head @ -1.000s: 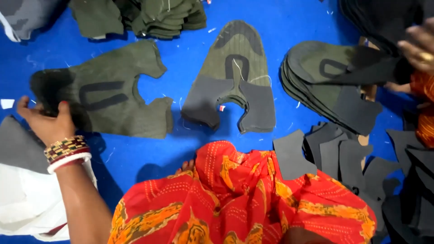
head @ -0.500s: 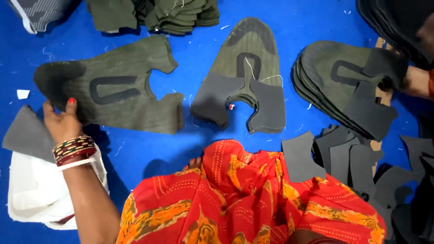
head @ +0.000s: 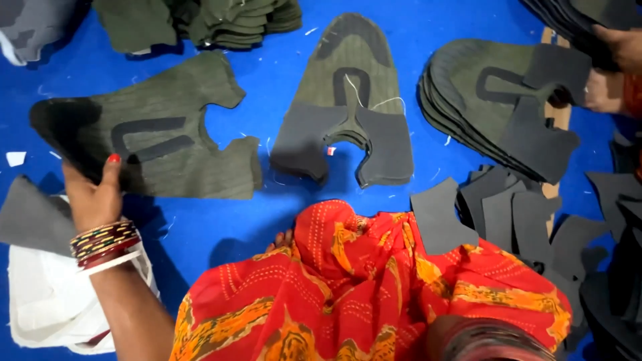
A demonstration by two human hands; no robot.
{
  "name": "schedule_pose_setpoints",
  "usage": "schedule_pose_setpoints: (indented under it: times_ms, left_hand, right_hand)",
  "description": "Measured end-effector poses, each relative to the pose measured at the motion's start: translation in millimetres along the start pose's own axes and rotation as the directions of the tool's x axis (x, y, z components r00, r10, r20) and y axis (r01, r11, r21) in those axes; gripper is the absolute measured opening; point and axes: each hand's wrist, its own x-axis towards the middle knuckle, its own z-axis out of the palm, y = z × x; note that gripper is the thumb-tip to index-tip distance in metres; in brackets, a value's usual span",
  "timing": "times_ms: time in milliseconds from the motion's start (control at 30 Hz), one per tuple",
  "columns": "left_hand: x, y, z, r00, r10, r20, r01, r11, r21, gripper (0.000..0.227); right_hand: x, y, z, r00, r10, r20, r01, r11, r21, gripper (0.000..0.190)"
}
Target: The person assembles the upper parts of shoes by fitting lining materials inside the fabric covers.
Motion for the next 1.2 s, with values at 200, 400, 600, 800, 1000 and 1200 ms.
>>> schedule_pose_setpoints:
  times_ms: [200,400,600,800,1000,1200]
  left_hand:
    - [-7.0,32.7,3.4,0.997,0.069,0.045,-0.072,0.995,0.071,0.06]
    - [-11.3,76.3,35.0,0.898,-0.417,-0.143,0.441,0.836,0.326,0.042]
    - [-39.4,167.9,67.2,0.927,0.354,0.125,-0.375,0.886,0.274,0.053]
    - [-41.3,188.3,78.2,0.945,0.307,0.113,-0.322,0.936,0.146,0.071]
    - [-34.0,172.8,68.0,0.976,0.145,0.161,-0.144,0.989,-0.023,0.065]
    - [-31.3,176.5,60.3,0.974,0.17,0.148,-0.171,0.985,-0.005,0.055]
  right_hand:
    - [100.6,50.6,273.5,0.998,-0.059,0.018,0.061,0.976,-0.208,0.043]
    - [161.8,172.3,352.3,0.994,-0.092,0.051,0.105,0.903,-0.416,0.045]
    - [239.9,262.7,339.6,0.958,-0.282,-0.047,0.167,0.686,-0.708,0.065]
    - [255.5,304.3,294.6,0.98,0.128,-0.149,-0.127,0.992,0.021,0.049]
    - [256.2,352.2,264.7,0.933,0.271,-0.235,-0.259,0.962,0.081,0.04]
    - [257.4,339.8,273.3,0.963,0.2,-0.182,-0.15,0.956,0.254,0.022]
